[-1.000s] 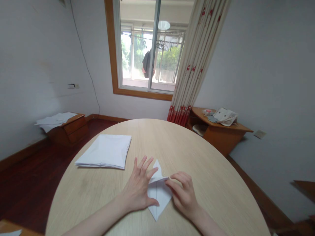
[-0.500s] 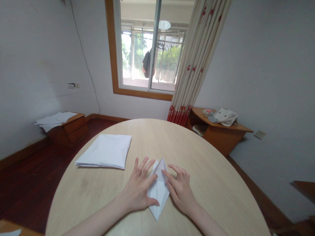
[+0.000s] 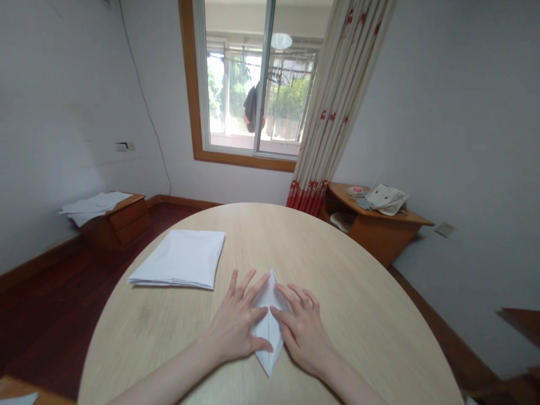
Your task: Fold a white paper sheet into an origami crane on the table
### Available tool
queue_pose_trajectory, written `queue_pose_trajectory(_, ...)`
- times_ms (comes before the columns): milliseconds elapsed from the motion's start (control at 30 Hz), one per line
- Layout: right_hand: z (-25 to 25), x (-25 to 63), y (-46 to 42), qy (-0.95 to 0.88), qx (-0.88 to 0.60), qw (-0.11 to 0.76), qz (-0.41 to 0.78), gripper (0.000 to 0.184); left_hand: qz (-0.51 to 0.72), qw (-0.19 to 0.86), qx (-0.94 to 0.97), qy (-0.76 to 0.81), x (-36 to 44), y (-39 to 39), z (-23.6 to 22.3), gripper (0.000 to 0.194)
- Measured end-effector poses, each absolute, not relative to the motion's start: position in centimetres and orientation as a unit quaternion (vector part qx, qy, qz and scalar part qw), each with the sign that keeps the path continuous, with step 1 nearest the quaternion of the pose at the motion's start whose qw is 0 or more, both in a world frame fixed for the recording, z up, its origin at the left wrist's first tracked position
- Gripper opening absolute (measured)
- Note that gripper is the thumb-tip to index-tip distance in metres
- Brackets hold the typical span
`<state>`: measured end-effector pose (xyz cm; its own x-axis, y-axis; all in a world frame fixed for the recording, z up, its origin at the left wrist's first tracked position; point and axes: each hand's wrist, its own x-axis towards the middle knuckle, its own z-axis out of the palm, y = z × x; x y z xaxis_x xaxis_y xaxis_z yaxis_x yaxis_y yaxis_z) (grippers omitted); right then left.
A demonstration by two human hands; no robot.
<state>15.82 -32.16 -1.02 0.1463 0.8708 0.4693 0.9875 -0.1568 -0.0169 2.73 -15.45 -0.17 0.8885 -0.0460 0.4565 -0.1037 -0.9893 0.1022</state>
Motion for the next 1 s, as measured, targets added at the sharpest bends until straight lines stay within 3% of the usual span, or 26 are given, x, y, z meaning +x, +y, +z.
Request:
queue_pose_trajectory(233,-0.6,15.5,-32.1,-0.616,-0.759,0.148,-0.149,0.033,0.203,0.032,0.978,-0.020,2.6,-15.9,0.4,0.056)
queue_pose_trajectory(500,-0.6,15.2,-32.1,-0.601,-0.763,0.168,-0.169,0.022,0.194,0.004,0.981,0.015,2.5,-16.6,0.5,0.062)
queue_pose_trajectory(1000,-0.9,14.1,-32.0,-0.569,-0.781,0.095,-0.240,0.017,0.276,-0.057,0.957,0.067,2.4,-18.1,-0.2,0.067)
